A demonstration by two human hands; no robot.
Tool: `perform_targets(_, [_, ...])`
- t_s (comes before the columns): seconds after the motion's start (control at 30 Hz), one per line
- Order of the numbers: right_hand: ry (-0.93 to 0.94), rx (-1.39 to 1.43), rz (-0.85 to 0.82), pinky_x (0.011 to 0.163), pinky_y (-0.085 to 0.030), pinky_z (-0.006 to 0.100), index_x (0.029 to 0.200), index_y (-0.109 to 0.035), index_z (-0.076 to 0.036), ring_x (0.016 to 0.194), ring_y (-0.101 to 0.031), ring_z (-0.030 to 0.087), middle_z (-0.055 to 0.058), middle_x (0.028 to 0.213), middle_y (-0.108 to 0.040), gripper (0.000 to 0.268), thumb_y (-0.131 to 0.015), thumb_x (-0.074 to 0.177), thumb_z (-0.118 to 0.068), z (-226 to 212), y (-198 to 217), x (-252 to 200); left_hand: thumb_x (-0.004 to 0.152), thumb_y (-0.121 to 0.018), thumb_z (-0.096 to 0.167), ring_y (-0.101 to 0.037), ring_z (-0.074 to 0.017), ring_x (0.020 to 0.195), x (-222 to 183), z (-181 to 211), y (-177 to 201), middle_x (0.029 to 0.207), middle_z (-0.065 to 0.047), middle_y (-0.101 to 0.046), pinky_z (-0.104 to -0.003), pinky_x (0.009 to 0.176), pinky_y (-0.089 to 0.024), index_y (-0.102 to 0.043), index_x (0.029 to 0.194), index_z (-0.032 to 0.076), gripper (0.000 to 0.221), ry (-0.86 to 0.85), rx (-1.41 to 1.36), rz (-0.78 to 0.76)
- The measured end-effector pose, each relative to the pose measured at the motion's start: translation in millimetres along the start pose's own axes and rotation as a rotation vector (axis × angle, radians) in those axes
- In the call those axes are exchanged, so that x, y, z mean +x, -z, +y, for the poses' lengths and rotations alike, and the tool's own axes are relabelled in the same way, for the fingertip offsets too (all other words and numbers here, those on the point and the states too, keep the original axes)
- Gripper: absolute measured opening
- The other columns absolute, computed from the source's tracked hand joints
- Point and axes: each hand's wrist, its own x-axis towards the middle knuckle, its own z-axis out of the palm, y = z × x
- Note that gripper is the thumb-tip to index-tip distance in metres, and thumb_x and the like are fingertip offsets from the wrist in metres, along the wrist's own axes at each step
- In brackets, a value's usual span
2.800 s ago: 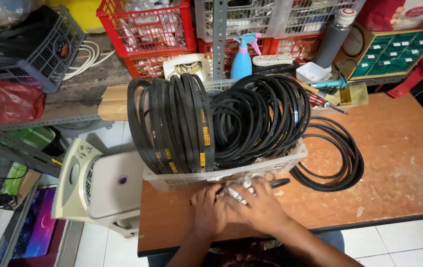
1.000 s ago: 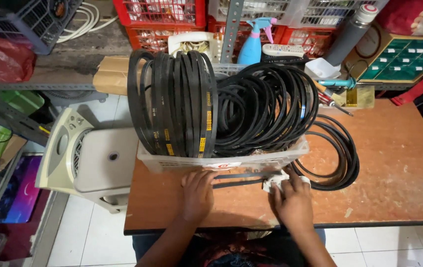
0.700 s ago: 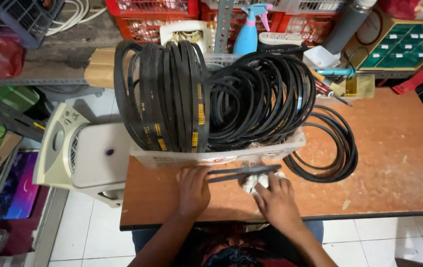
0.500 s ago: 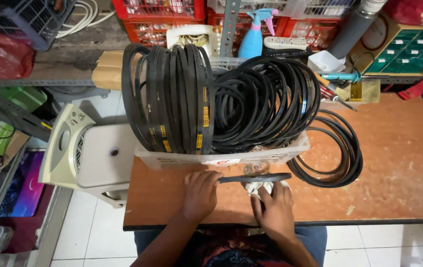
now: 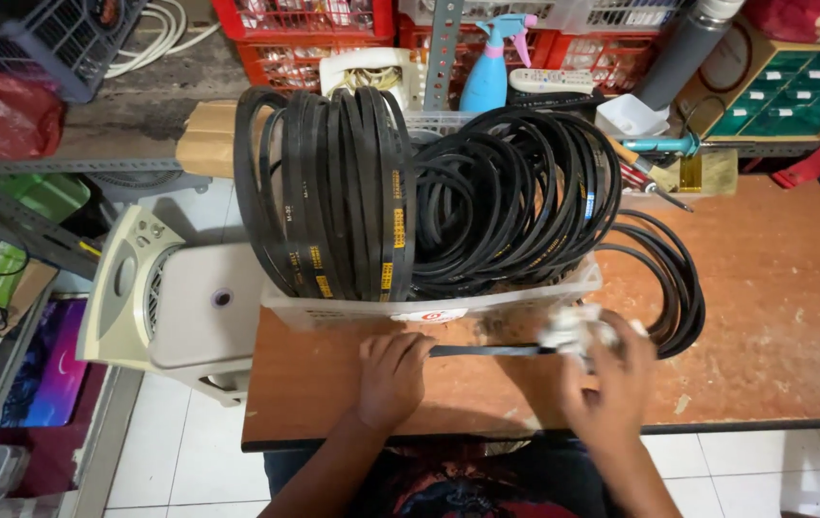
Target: Cleaning individual black rubber belts by wiping them thoroughly with a white cloth at a workbench.
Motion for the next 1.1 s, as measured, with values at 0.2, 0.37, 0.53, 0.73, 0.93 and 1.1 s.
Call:
perform_targets(0.2, [0.274,0.109,-0.323,0.103,-0.045,0.057,0.139,-0.055,-0.011,0.123,-0.056,0.038,0.019,0.145,-0.052,0.059,-0.057,0.08,-0.014,-40,-44,-9,0.102,-0.053,0.016,-0.063,-0.0231,0.09,9,6,14,0.102,0.0,-0.07,-0.042,0.076,-0.039,-0.07,0.106,0.017,0.018,-0.092,0.019,0.009])
perform_targets(0.37, [0.354,0.073,-0.294,0.088,-0.048,0.051,0.129,-0.062,-0.012,0.098,-0.059,0.039,0.01,0.127,-0.063,0.043,-0.066,0.096,-0.038,-82,-42,10,0.096,-0.051,0.015,-0.065,-0.0286,0.089,-12,-1,2,0.109,-0.011,-0.071,-0.044,0.075,-0.039,-0.07,0.103,0.005,0.022,-0.158,-0.062,0.056])
perform_targets(0.53, [0.396,0.312,-0.295,0.096,-0.05,0.049,0.122,-0.067,-0.015,0.107,-0.064,0.037,0.018,0.126,-0.059,0.031,-0.067,0.092,-0.01,-44,-57,-19,0.094,-0.049,0.008,-0.06,-0.0302,0.083,-5,-1,2,0.097,-0.015,-0.068,-0.045,0.075,-0.039,-0.069,0.102,0.0,0.023,-0.098,-0.047,0.053])
perform_targets(0.73, [0.214,0.344,-0.373,0.11,-0.049,0.054,0.159,-0.026,-0.013,0.131,-0.052,0.038,0.024,0.146,-0.045,0.098,-0.084,0.08,-0.023,-5,-32,-40,0.092,-0.051,0.001,-0.053,-0.0322,0.076,-6,-3,0,0.081,-0.015,-0.059,-0.044,0.069,-0.038,-0.059,0.084,0.002,0.012,-0.022,0.004,0.099])
perform_targets(0.93, [0.13,0.17,-0.432,0.106,-0.048,0.044,0.142,-0.053,-0.005,0.121,-0.059,0.035,0.018,0.127,-0.057,0.061,-0.078,0.087,-0.017,-17,4,-16,0.101,-0.044,0.02,-0.055,-0.0271,0.083,-12,-6,-3,0.093,-0.006,-0.063,-0.041,0.072,-0.033,-0.061,0.097,0.013,0.018,0.105,-0.029,0.059])
perform_targets(1.1, [0.02,0.204,-0.431,0.067,-0.057,0.028,0.135,-0.063,-0.01,0.098,-0.062,0.023,0.012,0.116,-0.062,0.048,-0.076,0.089,-0.013,-15,18,-21,0.107,-0.037,0.011,-0.058,-0.0255,0.08,5,3,9,0.105,-0.002,-0.073,-0.041,0.075,-0.038,-0.07,0.117,0.016,0.035,0.116,0.002,0.102])
